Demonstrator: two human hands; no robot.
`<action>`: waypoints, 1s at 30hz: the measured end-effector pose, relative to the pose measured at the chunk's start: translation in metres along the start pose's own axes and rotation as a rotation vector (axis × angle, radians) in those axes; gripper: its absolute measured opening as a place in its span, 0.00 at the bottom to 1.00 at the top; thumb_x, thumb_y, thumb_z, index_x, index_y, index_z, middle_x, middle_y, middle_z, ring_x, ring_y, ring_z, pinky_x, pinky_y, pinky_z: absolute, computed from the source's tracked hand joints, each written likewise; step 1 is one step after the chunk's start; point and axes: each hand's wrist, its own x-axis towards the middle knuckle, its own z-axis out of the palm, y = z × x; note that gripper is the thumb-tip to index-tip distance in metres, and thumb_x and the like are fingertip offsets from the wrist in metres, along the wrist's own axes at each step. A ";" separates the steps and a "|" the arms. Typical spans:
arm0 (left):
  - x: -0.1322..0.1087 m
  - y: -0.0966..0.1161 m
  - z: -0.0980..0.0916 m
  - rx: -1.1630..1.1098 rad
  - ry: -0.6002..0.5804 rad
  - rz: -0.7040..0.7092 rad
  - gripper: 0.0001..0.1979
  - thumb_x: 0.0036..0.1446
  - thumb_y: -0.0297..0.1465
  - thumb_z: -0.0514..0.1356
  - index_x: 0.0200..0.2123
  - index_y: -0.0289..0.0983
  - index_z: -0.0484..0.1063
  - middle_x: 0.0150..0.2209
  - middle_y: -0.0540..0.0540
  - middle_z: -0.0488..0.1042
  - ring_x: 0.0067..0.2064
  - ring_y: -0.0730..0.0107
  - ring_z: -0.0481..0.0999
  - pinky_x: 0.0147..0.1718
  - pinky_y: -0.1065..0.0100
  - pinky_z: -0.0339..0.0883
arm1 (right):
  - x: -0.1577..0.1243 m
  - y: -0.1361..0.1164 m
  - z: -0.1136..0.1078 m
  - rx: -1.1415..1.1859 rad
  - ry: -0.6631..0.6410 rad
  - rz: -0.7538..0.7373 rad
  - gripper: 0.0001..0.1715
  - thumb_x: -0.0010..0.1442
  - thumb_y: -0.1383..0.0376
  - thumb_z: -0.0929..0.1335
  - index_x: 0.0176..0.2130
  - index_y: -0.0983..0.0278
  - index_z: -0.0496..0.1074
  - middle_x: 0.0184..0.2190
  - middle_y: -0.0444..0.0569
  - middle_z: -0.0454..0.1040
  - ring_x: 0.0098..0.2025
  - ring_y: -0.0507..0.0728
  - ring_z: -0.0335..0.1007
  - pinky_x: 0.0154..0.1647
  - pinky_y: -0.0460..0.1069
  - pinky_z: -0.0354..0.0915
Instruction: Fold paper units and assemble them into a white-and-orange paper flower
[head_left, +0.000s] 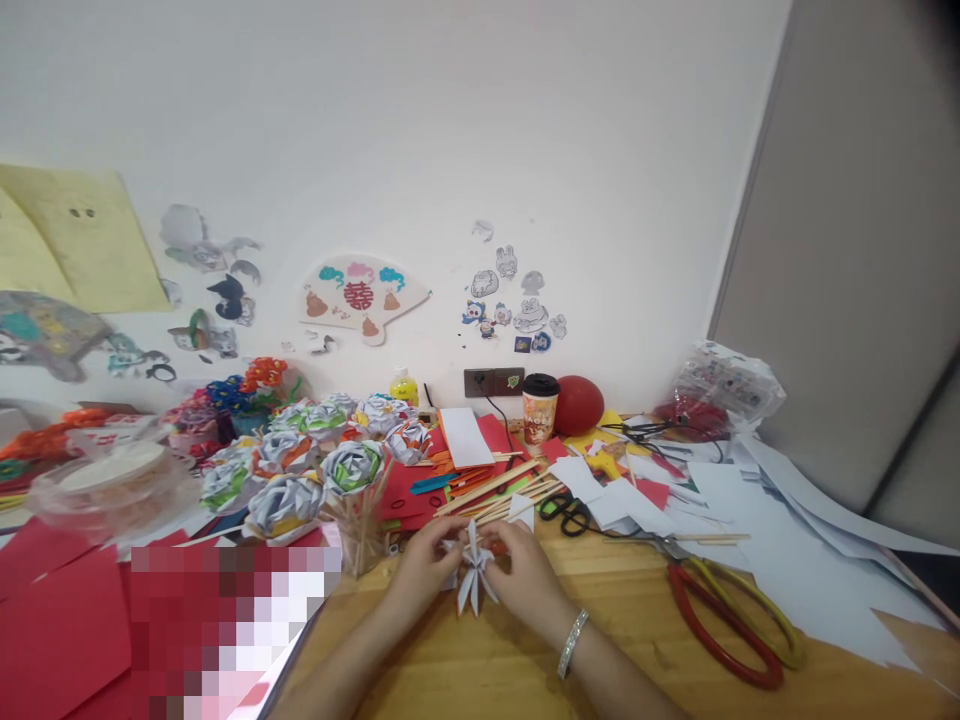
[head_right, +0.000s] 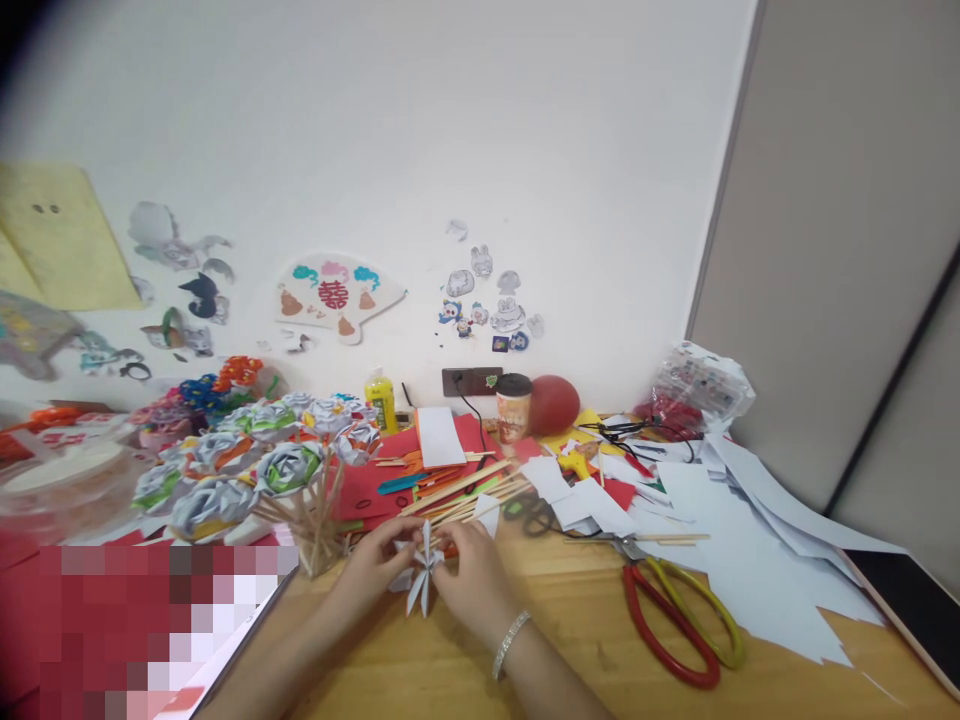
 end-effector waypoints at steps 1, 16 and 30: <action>0.000 0.000 0.000 0.000 -0.011 -0.004 0.10 0.44 0.29 0.58 0.33 0.35 0.74 0.34 0.44 0.76 0.35 0.64 0.74 0.35 0.68 0.67 | 0.000 -0.001 0.000 -0.020 -0.001 -0.006 0.17 0.47 0.76 0.64 0.37 0.63 0.70 0.34 0.48 0.71 0.39 0.56 0.65 0.40 0.49 0.62; -0.004 0.005 0.006 0.048 0.109 0.024 0.10 0.43 0.31 0.59 0.32 0.35 0.72 0.27 0.47 0.74 0.30 0.66 0.73 0.30 0.69 0.67 | -0.004 -0.003 0.007 -0.446 0.032 -0.167 0.07 0.54 0.74 0.63 0.29 0.64 0.68 0.29 0.47 0.70 0.34 0.56 0.63 0.35 0.49 0.57; -0.003 -0.008 0.012 0.039 0.088 -0.020 0.10 0.44 0.31 0.59 0.32 0.34 0.70 0.30 0.45 0.74 0.30 0.65 0.73 0.30 0.68 0.68 | -0.006 -0.009 0.011 -0.339 0.006 0.011 0.13 0.54 0.76 0.62 0.31 0.63 0.72 0.27 0.48 0.74 0.32 0.56 0.69 0.31 0.47 0.58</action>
